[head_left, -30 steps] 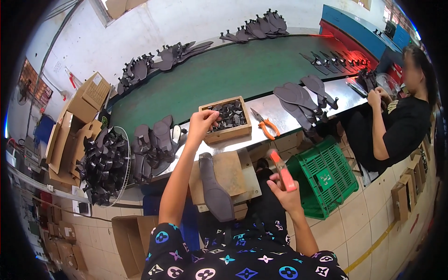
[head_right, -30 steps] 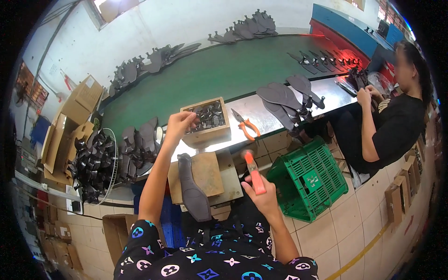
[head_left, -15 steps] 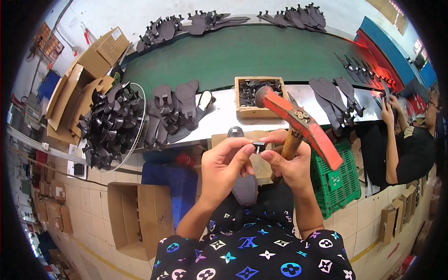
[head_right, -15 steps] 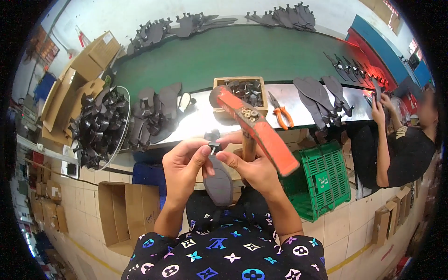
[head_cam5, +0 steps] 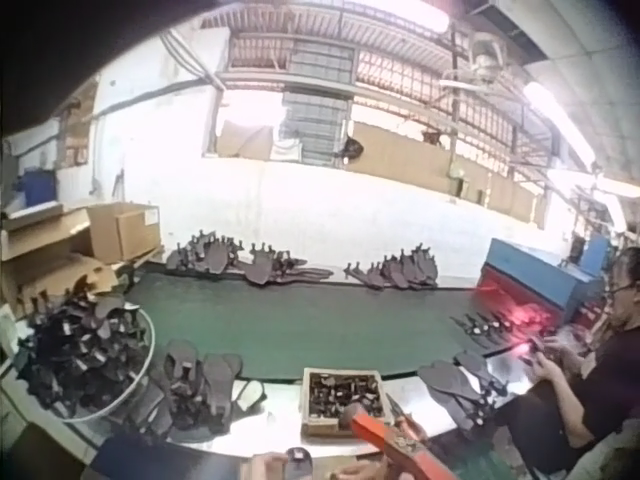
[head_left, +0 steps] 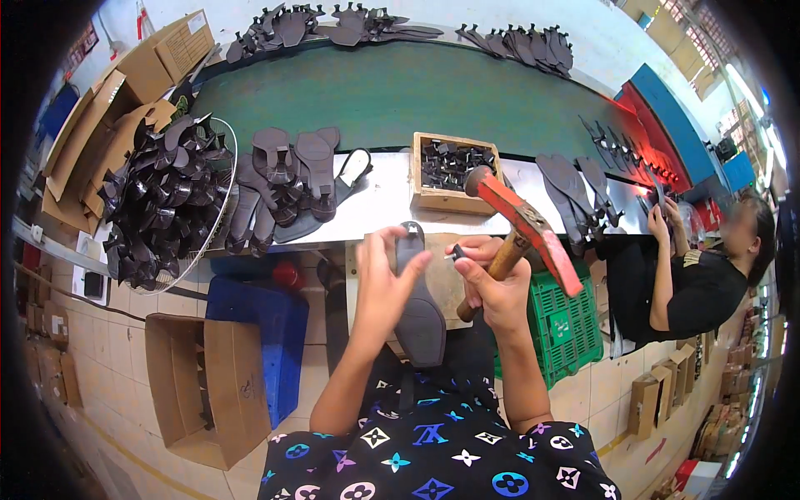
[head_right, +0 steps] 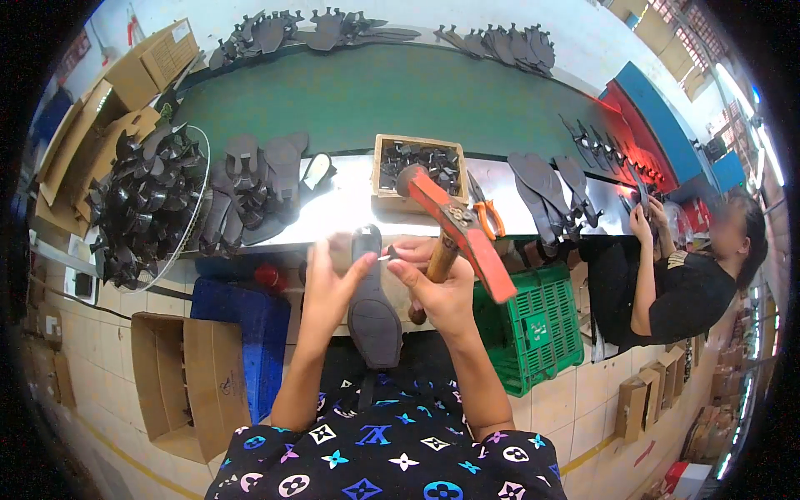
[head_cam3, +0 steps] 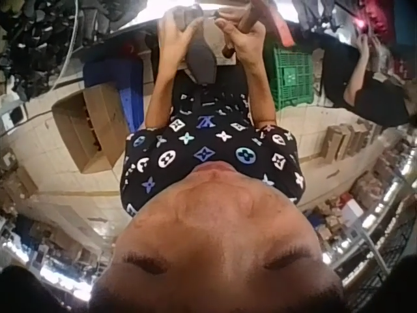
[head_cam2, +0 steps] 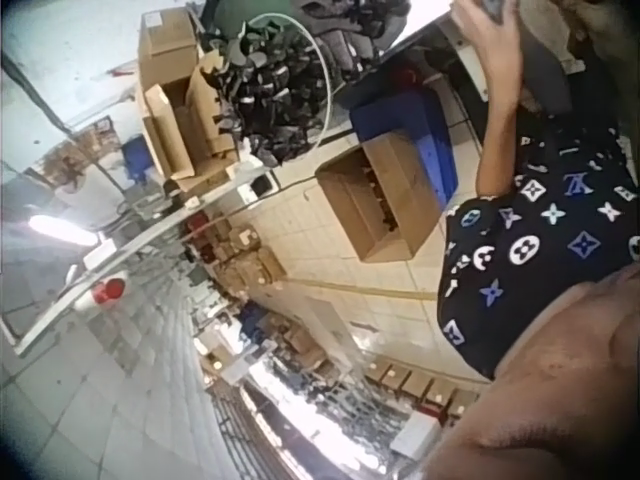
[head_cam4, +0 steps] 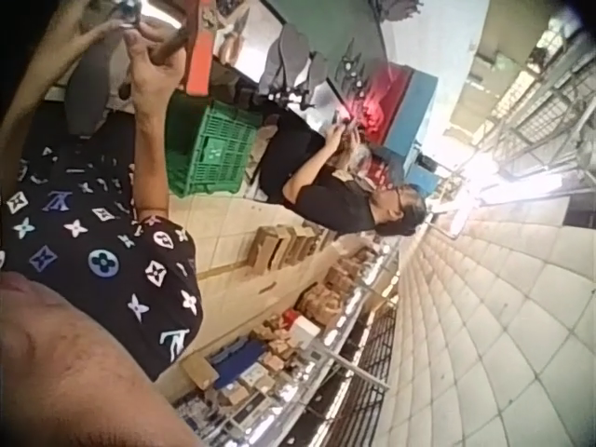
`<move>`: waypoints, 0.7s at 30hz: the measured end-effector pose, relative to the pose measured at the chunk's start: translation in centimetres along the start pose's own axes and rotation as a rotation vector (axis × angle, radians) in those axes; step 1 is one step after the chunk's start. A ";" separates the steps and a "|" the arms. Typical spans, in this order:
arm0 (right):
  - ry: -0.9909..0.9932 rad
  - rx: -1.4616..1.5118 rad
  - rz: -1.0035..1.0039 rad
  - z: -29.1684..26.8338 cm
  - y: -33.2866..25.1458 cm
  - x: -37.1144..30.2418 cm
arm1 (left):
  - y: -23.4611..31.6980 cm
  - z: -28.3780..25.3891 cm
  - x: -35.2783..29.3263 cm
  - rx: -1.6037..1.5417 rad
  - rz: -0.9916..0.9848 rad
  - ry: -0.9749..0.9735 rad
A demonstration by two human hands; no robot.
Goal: Manually assembling and hammering shoe sole and strap components at a manufacturing workbench.
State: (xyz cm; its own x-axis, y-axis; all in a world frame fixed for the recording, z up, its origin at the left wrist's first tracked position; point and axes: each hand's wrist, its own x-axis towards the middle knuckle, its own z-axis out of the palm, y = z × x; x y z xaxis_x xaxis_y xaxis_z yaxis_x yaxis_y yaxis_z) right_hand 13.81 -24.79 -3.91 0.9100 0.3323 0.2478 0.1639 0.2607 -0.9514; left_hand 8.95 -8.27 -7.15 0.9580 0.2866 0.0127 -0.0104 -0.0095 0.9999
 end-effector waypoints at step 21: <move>-0.344 -0.435 0.164 -1.8 4.2 4.1 | -4.9 -1.2 2.1 0.564 0.310 0.055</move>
State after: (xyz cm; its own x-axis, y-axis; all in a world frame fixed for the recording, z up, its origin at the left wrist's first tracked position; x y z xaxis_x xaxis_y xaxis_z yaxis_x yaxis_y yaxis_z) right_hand 18.88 -23.95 -7.18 0.7725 0.6315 0.0666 0.2386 -0.1914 -0.9521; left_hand 10.68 -6.43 -12.03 0.9185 0.2383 0.3155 -0.1176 -0.5973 0.7934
